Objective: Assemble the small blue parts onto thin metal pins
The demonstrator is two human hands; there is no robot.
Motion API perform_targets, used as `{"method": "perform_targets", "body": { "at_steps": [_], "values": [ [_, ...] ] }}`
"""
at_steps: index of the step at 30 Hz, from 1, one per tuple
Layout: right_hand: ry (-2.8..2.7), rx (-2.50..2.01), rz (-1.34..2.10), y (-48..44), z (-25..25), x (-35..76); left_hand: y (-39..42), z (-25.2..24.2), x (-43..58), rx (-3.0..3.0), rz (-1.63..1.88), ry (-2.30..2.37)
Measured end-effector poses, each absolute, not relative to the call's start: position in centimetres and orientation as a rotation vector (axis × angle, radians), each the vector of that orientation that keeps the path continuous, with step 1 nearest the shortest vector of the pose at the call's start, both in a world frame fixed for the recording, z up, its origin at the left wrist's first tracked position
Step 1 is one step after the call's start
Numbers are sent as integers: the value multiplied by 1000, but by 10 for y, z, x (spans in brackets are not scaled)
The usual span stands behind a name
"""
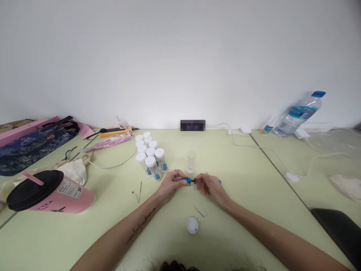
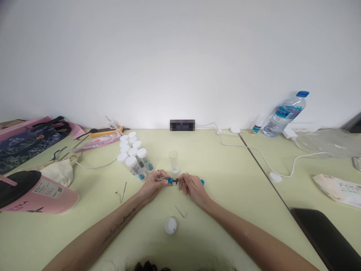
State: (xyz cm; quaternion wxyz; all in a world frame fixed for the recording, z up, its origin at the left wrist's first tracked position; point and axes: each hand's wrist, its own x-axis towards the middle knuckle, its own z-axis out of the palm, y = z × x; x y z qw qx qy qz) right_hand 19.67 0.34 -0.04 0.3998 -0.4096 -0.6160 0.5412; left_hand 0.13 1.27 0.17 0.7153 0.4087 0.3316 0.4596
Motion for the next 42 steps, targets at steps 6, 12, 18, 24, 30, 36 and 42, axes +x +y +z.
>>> {"method": "perform_targets", "body": {
  "at_steps": [6, 12, 18, 24, 30, 36, 42],
  "values": [
    [-1598, -1094, 1341, 3, -4, 196, 13, 1, 1, 933, 1008, 731],
    [-1692, -1084, 1339, 2, 4, 195, 12, 1, 1, 952, 993, 713],
    [-1710, -1086, 1328, 1, 7, 195, 12, 1, 0, 945, 990, 707],
    [-1762, -1087, 1327, 0, 6, 196, 12, 1, 1, 957, 969, 695],
    [-1729, -1116, 1267, 1, 5, 195, 12, 2, 0, 958, 978, 704],
    [-1752, -1123, 1298, 1, 6, 195, 12, 2, 1, 963, 970, 704],
    [-1727, -1131, 1256, 0, 7, 194, 12, 1, 0, 956, 973, 703]
  ]
}}
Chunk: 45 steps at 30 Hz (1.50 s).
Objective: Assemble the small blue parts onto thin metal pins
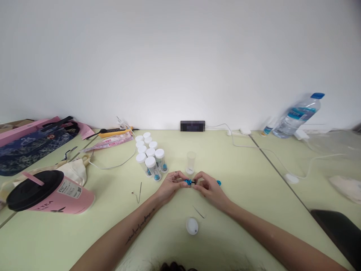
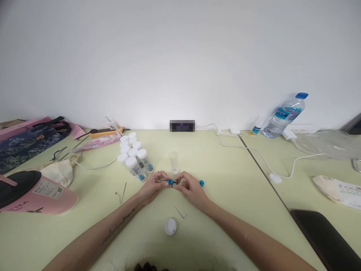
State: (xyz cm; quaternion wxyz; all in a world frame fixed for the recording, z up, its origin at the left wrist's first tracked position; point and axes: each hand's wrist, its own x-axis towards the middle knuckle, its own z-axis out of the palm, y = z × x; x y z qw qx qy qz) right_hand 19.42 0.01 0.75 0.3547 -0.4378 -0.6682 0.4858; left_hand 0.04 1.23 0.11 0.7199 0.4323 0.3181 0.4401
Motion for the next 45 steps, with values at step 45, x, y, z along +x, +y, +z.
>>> {"method": "perform_targets", "body": {
  "at_steps": [45],
  "values": [
    [-1600, -1062, 1291, 1, 9, 198, 12, 4, 1, 892, 991, 723]
  ]
}}
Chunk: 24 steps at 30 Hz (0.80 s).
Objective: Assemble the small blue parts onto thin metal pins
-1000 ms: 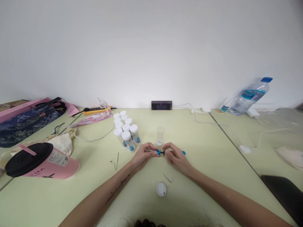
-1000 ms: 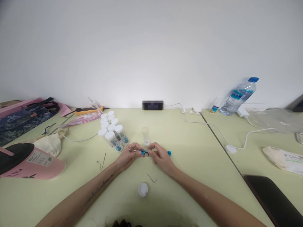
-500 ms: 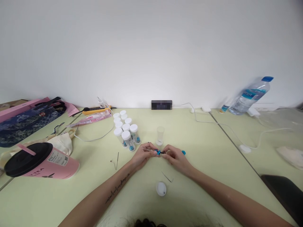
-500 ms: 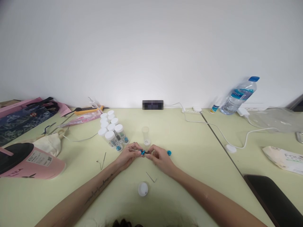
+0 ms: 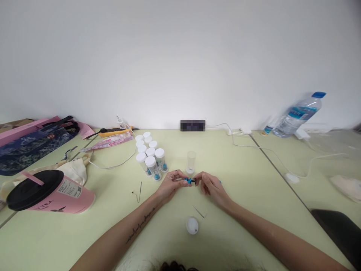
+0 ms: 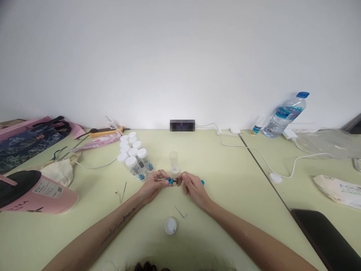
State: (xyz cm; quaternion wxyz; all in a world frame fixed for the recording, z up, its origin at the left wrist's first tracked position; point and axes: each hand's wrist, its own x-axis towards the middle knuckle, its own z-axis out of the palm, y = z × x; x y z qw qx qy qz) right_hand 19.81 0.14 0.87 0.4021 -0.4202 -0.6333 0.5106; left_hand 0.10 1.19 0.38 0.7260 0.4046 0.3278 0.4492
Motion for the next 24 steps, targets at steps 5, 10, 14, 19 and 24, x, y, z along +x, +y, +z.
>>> {"method": "perform_targets", "body": {
  "at_steps": [5, 10, 14, 19, 24],
  "values": [
    [-1586, -1078, 1335, 3, 2, 197, 13, 2, 0, 867, 999, 723],
    [-1542, -1064, 1299, 2, 4, 198, 14, 1, 0, 852, 1010, 720],
    [-1544, -1048, 1327, 3, 6, 198, 13, 1, 0, 848, 1008, 714],
    [-1519, -1050, 1355, 4, 4, 198, 13, 2, 0, 835, 1009, 709],
    [-1501, -1019, 1347, 4, 5, 199, 14, 1, -1, 838, 1012, 702]
  ]
}}
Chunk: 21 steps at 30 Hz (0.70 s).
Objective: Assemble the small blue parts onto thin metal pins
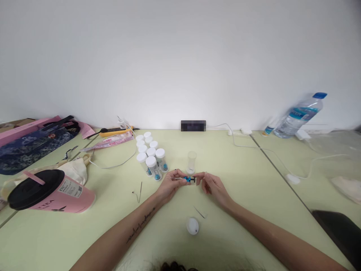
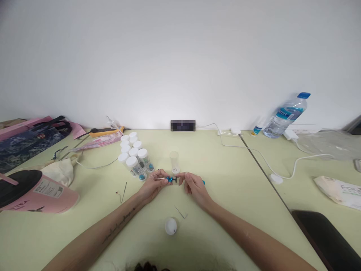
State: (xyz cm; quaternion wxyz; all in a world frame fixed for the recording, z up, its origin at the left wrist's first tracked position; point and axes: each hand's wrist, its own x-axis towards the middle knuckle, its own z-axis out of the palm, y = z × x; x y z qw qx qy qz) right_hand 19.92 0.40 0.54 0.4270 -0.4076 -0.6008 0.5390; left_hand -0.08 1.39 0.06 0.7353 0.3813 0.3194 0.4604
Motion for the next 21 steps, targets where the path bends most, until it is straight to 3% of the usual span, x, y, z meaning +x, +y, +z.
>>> {"method": "perform_targets", "body": {
  "at_steps": [21],
  "values": [
    [-1661, -1084, 1341, 3, 0, 196, 12, 2, 1, 890, 982, 695]
  ]
}}
